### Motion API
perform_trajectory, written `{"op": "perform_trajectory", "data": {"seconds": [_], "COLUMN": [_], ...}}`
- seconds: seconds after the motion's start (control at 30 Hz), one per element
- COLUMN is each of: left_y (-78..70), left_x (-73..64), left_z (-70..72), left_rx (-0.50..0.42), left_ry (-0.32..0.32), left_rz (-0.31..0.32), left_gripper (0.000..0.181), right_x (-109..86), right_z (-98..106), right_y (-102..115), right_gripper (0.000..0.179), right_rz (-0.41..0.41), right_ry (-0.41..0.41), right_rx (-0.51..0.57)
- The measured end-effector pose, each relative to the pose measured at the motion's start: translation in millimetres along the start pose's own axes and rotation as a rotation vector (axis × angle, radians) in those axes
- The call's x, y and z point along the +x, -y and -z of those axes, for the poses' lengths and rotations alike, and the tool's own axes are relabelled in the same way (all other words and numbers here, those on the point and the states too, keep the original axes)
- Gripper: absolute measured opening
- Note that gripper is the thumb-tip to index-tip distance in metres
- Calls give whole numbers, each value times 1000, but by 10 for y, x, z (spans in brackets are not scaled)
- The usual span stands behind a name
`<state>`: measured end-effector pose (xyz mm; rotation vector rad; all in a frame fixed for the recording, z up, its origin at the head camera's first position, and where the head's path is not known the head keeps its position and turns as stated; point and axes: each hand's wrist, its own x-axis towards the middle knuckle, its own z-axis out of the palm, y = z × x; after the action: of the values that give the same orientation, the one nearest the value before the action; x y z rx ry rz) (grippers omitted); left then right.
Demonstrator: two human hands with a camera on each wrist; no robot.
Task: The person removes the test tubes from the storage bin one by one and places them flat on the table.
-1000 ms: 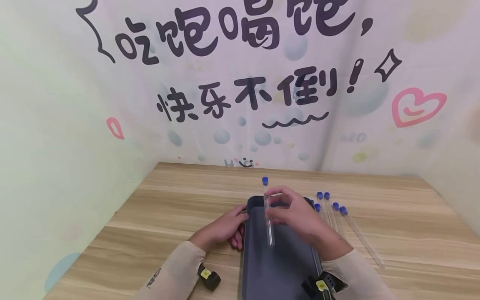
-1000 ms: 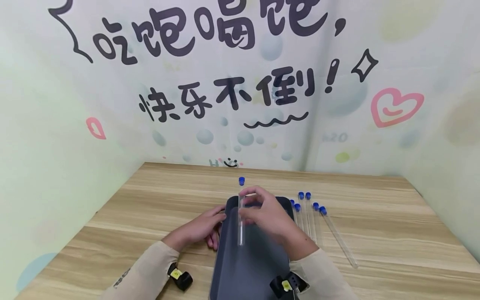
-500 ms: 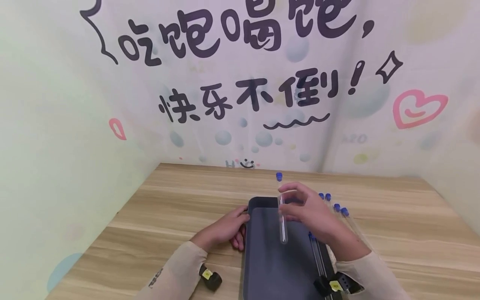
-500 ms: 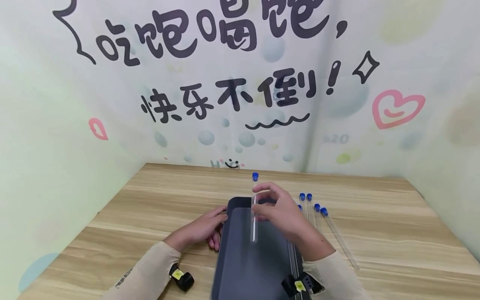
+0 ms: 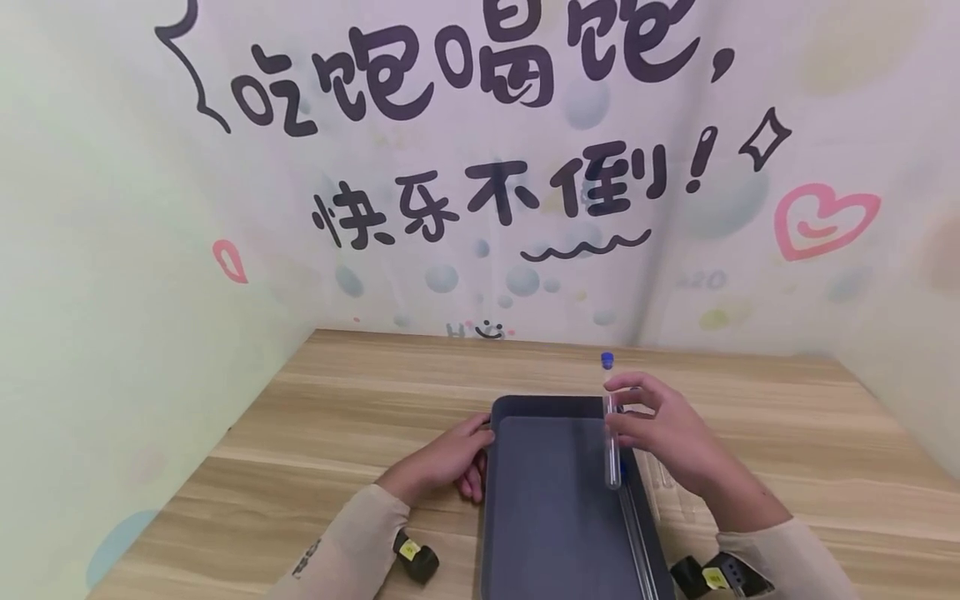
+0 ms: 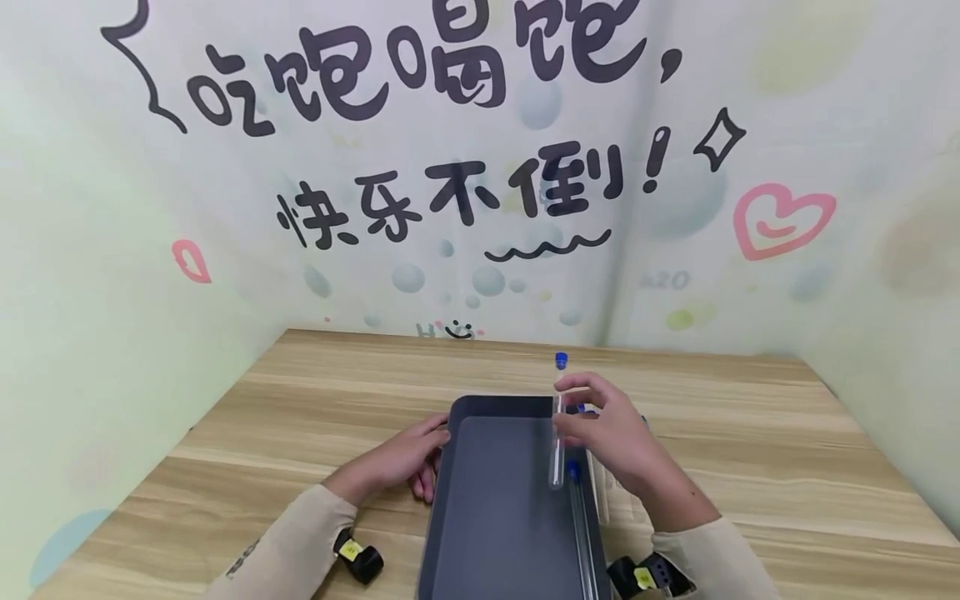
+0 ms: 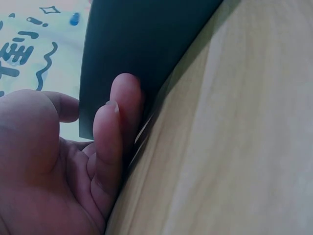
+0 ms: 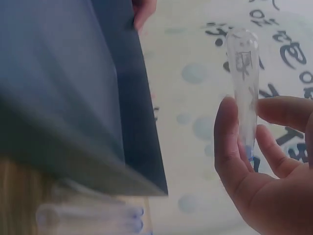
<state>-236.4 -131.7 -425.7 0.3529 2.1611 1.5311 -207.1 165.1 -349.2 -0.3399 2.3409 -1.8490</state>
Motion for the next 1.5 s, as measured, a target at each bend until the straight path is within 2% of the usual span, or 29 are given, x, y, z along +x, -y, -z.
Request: {"op": "perform_trajectory", "data": {"seconds": [0.13,0.3,0.5,0.63,0.9,1.27,1.5], "left_y": [13,25,34,15,-54,-53,-12], "left_x": [-21,-37,-33,19,141,34,-44], "left_z": [19,43,59,27,-65,-25,23], "left_rx": [2,3,-1,-8,8,-2,-8], "left_ry": [-5,-6,-11,-9,49,9,-7], "left_rz": [3,5,2,4,-33,-13,0], "left_gripper": [47,46,46,46,46,45,45], "right_x": [32,77,104,71,-39,6,41], "right_z": [97,226,312,368,486,363,236], "right_y": [-78,-183,-276,-351,-480,-471,-371], "right_gripper": [48,46,47,43,39,32,31], "right_rz": [13,-7,-47,-78,-135,-105,-69], "right_ry": [-23,-40,-13,14,44,21,-16], "right_rx": [-33,-83,-158,-247,-404,-578,-629]}}
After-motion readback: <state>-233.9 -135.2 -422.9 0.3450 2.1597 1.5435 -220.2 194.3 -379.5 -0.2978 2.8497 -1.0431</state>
